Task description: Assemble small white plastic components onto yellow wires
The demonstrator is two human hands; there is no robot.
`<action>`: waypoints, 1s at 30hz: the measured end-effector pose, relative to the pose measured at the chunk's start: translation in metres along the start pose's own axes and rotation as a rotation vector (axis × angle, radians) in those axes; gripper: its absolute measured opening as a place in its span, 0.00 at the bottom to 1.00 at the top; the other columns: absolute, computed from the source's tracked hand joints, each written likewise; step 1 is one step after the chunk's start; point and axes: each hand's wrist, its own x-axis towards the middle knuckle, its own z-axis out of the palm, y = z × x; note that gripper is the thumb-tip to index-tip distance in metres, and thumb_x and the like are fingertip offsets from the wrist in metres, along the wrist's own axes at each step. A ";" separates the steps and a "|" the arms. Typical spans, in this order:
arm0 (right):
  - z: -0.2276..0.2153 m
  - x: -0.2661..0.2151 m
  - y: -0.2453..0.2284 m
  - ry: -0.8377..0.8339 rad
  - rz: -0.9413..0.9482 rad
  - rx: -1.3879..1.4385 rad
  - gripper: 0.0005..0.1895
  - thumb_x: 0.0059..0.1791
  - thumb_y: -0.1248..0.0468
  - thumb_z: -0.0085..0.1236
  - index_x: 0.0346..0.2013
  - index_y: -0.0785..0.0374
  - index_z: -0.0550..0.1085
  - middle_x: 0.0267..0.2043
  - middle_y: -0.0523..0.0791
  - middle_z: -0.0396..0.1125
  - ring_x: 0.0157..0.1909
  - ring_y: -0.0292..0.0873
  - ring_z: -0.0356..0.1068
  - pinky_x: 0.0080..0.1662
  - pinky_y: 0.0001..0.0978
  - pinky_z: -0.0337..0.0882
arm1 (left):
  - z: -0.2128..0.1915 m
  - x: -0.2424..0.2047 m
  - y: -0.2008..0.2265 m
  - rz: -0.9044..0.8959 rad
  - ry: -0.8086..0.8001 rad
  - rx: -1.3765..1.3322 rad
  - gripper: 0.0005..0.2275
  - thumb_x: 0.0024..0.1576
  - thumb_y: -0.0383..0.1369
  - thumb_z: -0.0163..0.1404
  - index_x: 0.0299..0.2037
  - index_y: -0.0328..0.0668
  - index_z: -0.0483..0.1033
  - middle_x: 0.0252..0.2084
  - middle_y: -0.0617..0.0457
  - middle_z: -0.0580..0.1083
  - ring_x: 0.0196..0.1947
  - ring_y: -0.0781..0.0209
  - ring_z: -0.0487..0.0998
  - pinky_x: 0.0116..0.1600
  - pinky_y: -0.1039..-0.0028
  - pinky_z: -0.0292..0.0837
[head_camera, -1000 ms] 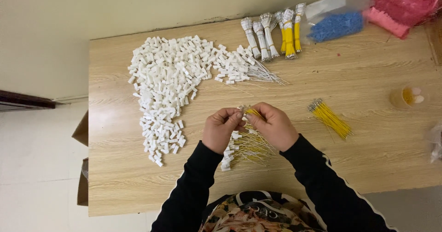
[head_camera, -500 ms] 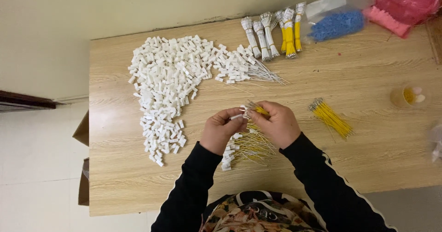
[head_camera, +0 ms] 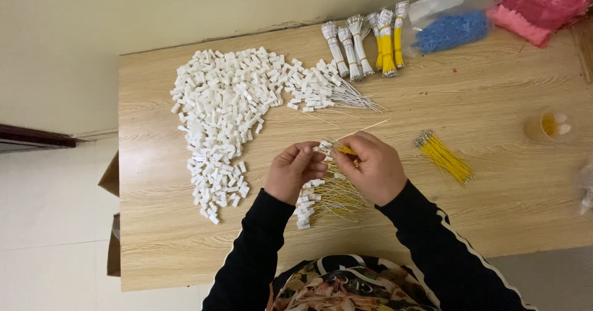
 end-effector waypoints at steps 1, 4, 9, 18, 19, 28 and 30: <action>-0.002 0.001 0.000 0.000 0.001 -0.001 0.06 0.45 0.58 0.62 0.33 0.54 0.77 0.25 0.42 0.67 0.31 0.42 0.72 0.34 0.26 0.70 | -0.001 0.001 -0.002 -0.001 -0.001 0.000 0.12 0.61 0.34 0.46 0.49 0.34 0.73 0.34 0.42 0.77 0.31 0.56 0.82 0.36 0.71 0.83; -0.005 0.003 0.000 -0.047 -0.053 -0.016 0.05 0.45 0.60 0.61 0.33 0.57 0.76 0.24 0.45 0.66 0.29 0.47 0.72 0.33 0.34 0.71 | -0.002 0.003 -0.006 -0.007 -0.023 0.013 0.13 0.62 0.38 0.46 0.48 0.34 0.74 0.28 0.44 0.75 0.25 0.57 0.81 0.30 0.73 0.82; -0.006 0.002 0.002 -0.074 -0.095 -0.125 0.07 0.45 0.58 0.60 0.35 0.55 0.76 0.27 0.42 0.67 0.32 0.44 0.73 0.34 0.33 0.72 | -0.003 0.001 -0.007 -0.020 -0.020 0.003 0.14 0.61 0.38 0.48 0.45 0.32 0.74 0.24 0.45 0.72 0.20 0.57 0.79 0.25 0.70 0.82; -0.009 0.005 0.002 -0.129 -0.089 -0.139 0.07 0.45 0.58 0.59 0.37 0.52 0.77 0.28 0.41 0.67 0.34 0.46 0.73 0.34 0.34 0.71 | 0.003 0.000 -0.005 -0.049 -0.008 0.013 0.13 0.58 0.39 0.53 0.35 0.33 0.74 0.23 0.43 0.73 0.20 0.56 0.79 0.24 0.70 0.81; -0.007 0.004 0.006 -0.129 -0.089 -0.138 0.07 0.45 0.58 0.59 0.37 0.52 0.77 0.28 0.41 0.67 0.34 0.46 0.73 0.34 0.34 0.71 | 0.005 0.000 -0.004 -0.049 -0.007 0.013 0.13 0.58 0.39 0.53 0.35 0.33 0.74 0.23 0.43 0.73 0.20 0.56 0.79 0.24 0.70 0.81; 0.003 0.006 0.017 -0.187 0.101 0.203 0.07 0.48 0.62 0.57 0.33 0.63 0.75 0.23 0.48 0.63 0.29 0.48 0.69 0.33 0.34 0.67 | 0.013 -0.001 -0.001 -0.068 0.000 -0.020 0.15 0.58 0.41 0.52 0.39 0.32 0.74 0.24 0.44 0.74 0.20 0.59 0.79 0.24 0.73 0.81; 0.005 0.002 0.021 -0.215 0.191 0.178 0.09 0.50 0.60 0.55 0.37 0.64 0.74 0.25 0.52 0.65 0.30 0.50 0.68 0.34 0.37 0.67 | 0.014 -0.001 0.003 -0.067 0.001 -0.015 0.15 0.59 0.41 0.51 0.39 0.30 0.75 0.24 0.44 0.74 0.20 0.58 0.79 0.24 0.72 0.81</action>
